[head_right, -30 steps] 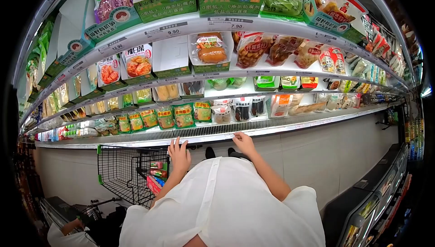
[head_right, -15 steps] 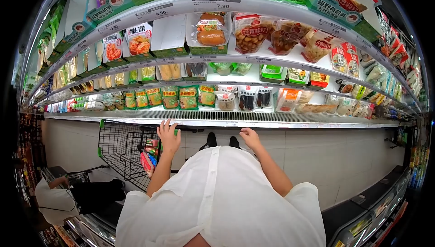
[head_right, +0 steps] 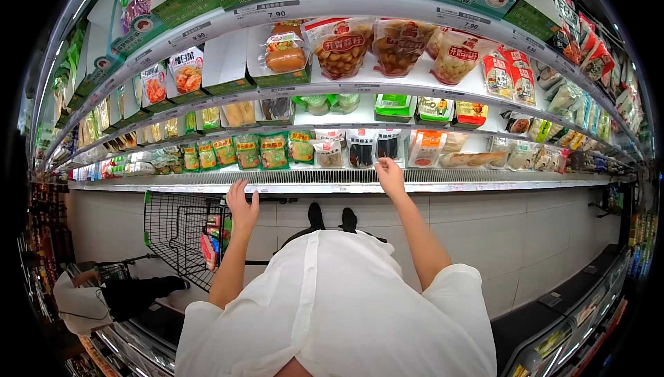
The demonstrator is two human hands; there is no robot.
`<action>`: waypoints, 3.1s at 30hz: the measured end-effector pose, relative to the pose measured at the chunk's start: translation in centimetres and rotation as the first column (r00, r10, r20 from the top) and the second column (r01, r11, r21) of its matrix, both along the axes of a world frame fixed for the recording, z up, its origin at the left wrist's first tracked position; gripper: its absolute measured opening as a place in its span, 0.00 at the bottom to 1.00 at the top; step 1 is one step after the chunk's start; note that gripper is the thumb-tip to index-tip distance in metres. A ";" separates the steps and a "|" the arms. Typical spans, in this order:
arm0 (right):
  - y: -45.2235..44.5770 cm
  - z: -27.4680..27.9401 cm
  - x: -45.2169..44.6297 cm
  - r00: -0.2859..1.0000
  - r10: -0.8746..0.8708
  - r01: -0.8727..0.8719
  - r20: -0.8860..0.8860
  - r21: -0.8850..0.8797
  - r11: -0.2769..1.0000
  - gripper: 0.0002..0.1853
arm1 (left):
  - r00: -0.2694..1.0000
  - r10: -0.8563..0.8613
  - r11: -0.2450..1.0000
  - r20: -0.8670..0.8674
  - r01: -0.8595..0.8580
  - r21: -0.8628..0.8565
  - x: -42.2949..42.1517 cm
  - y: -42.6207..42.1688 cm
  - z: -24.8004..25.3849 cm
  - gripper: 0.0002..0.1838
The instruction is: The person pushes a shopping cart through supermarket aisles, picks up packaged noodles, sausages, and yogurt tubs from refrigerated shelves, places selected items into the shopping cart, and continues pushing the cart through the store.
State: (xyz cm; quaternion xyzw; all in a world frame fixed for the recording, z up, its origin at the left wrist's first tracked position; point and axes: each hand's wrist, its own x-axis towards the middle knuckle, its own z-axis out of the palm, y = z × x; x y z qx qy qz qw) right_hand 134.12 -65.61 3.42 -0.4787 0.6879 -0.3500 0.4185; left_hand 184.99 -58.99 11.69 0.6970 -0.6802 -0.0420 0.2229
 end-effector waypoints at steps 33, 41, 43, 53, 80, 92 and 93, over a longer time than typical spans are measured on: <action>-27.2 6.6 2.6 0.645 0.299 -0.441 -0.703 -0.023 0.897 0.29 | 0.700 0.087 0.956 -0.709 0.142 0.258 -7.9 -13.0 4.8 0.27; -26.4 5.5 2.8 0.630 0.259 -0.418 -0.732 -0.039 0.908 0.31 | 0.625 0.170 0.965 -0.762 0.050 0.257 -4.5 -13.7 5.4 0.28; -25.4 5.2 2.9 0.526 0.188 -0.451 -0.830 -0.085 0.888 0.30 | 0.589 0.217 0.954 -0.779 0.040 0.297 -2.8 -14.7 5.3 0.29; -19.7 11.5 6.0 0.597 0.295 -0.550 -0.746 -0.112 0.828 0.18 | 0.687 0.272 0.948 -0.674 -0.312 0.065 8.0 -27.2 5.0 0.32; -18.4 5.8 -2.8 0.694 -0.100 -0.035 -0.713 -0.172 0.985 0.17 | 0.714 -0.392 0.705 -0.580 0.638 0.309 -24.2 -29.4 -0.9 0.18; -26.4 1.7 -3.6 0.800 0.051 -0.002 -0.598 0.083 0.997 0.33 | 0.709 -0.511 0.805 -0.487 0.593 0.019 -27.9 -26.6 0.2 0.09; -26.5 0.3 -4.1 0.784 0.038 0.015 -0.619 0.080 0.997 0.32 | 0.693 -0.496 0.830 -0.523 0.555 -0.051 -27.8 -26.5 0.7 0.08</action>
